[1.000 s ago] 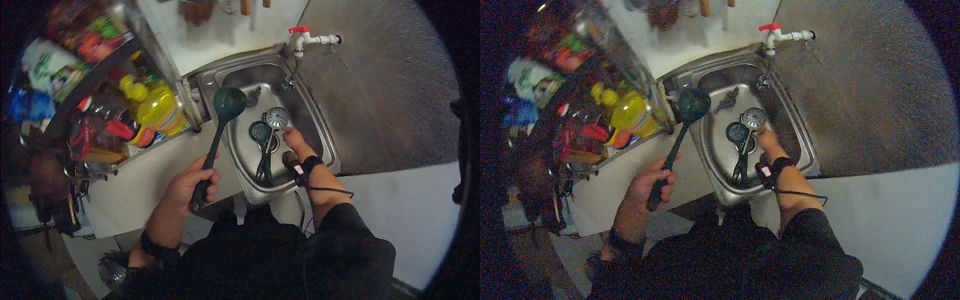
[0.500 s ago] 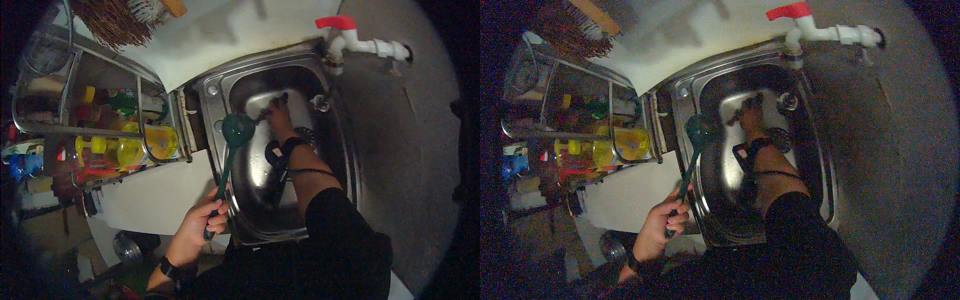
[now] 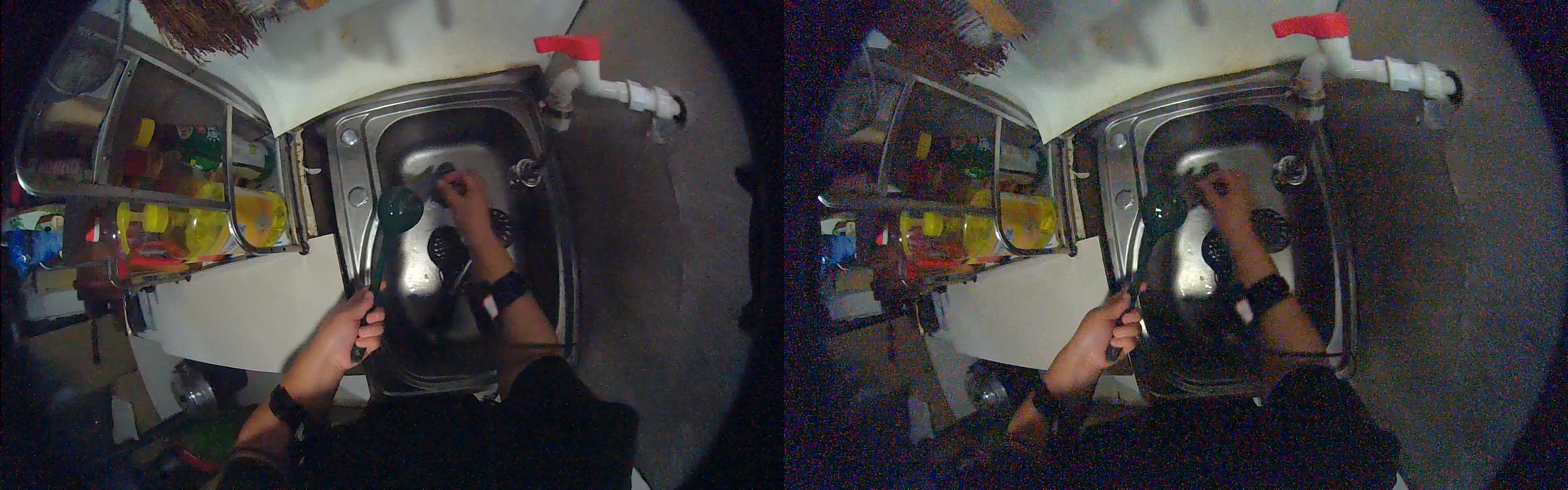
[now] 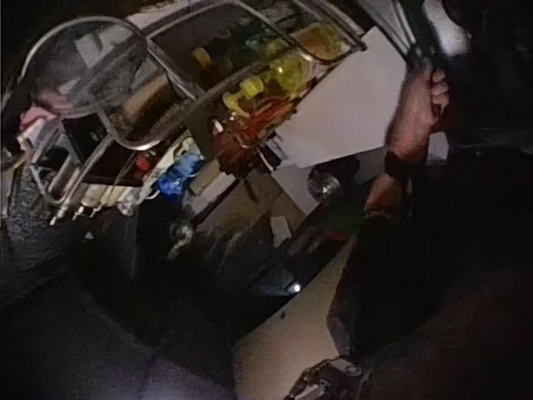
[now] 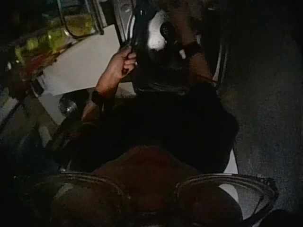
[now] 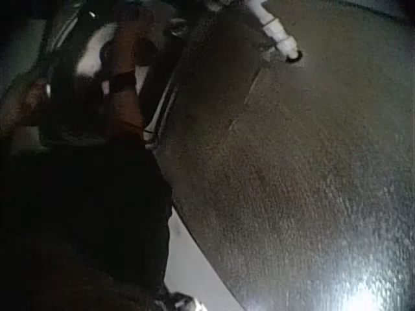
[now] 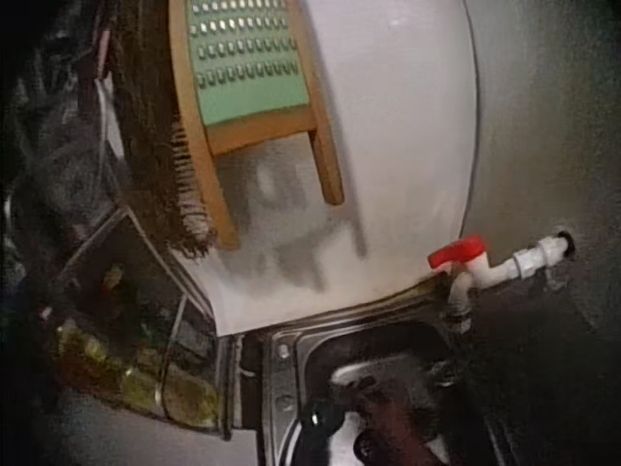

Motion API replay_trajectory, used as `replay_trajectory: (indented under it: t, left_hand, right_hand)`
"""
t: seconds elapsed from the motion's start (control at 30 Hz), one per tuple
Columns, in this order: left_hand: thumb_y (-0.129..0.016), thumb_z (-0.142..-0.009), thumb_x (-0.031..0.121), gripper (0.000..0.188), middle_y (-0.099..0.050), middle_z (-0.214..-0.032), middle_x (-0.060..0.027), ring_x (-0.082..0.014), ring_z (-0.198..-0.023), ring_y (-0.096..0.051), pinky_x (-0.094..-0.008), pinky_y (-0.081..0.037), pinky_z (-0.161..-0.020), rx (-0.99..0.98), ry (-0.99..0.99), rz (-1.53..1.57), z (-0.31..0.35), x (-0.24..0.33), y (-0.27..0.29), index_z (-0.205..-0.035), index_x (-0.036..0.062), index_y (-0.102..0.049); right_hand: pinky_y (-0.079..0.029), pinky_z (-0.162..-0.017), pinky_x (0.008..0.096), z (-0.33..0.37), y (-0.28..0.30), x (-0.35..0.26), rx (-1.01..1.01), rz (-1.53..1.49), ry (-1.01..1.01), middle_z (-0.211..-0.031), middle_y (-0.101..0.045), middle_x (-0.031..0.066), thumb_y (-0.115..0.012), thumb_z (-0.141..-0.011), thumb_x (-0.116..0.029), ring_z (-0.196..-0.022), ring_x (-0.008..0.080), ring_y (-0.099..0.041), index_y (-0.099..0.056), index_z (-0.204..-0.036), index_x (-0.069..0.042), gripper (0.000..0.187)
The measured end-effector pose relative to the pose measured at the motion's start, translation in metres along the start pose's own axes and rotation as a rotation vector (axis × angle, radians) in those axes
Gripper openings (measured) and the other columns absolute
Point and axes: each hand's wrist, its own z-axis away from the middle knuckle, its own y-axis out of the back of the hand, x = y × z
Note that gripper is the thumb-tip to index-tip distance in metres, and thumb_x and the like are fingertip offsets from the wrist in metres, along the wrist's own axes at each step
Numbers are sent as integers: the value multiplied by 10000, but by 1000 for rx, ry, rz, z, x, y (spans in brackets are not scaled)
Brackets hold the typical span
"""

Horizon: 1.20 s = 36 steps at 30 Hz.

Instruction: The person washes a green ladle and a green slotted spoon in a stainless steel sink using a metal scrubber and running water. They scrub each utensil thoroughly, rinse them under the tap, and place them on a drying rack.

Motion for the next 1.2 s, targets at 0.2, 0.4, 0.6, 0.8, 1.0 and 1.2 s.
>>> replay_trajectory:
  t: [0.2, 0.4, 0.6, 0.8, 1.0, 1.2]
  left_hand:
    - [-429, -881, 221, 373, -371, -624, 27, -57, -441, -283, -184, -229, -365, 62, 46, -312, -8, -1, -12, -1229, 211, -293]
    - [-435, -867, 209, 479, -358, -606, 36, -56, -445, -296, -205, -245, -385, 35, 57, -740, 10, 3, -22, -1290, 172, -215]
    - [-418, -867, 167, 398, -353, -597, 45, -41, -420, -291, -186, -228, -338, -108, 78, -715, 22, 15, -11, -1245, 166, -296]
    - [-413, -865, 139, 381, -340, -590, 44, -37, -415, -290, -182, -229, -323, -143, 102, -597, 17, 0, 2, -1228, 172, -304]
    - [-440, -858, 148, 453, -357, -598, 28, -54, -414, -306, -190, -250, -325, -197, 136, -523, 16, -7, 8, -1260, 178, -234]
    - [-441, -843, 114, 379, -353, -580, 34, -47, -411, -306, -177, -245, -320, -163, 155, -555, 14, -10, 9, -1187, 202, -308]
  right_hand:
    - [-419, -812, 382, 33, 1, -60, -94, 741, 427, -1107, -418, 152, -641, -644, -116, -962, 330, -462, -523, -983, -92, 360]
    - [-437, -774, 382, 38, 26, -63, -297, 876, 225, -1026, -494, 147, -640, -582, -68, -915, 331, -501, -517, -979, -92, 416]
    - [-453, -704, 336, 48, 50, -36, -180, 478, -42, -909, -580, 131, -581, -604, -4, -830, 245, -572, -543, -948, -56, 350]
    - [-462, -653, 315, 80, 37, 17, 97, 204, -313, -912, -582, 103, -531, -666, 4, -753, 227, -578, -495, -1065, -55, 405]
    - [-436, -469, 280, 110, 23, 12, 343, -446, -658, -868, -550, 76, -473, -737, -28, -688, 189, -541, -426, -1101, -95, 374]
    - [-438, -453, 267, 128, 13, -19, 391, -765, -695, -835, -547, 76, -495, -776, -112, -627, 186, -531, -491, -950, -90, 175]
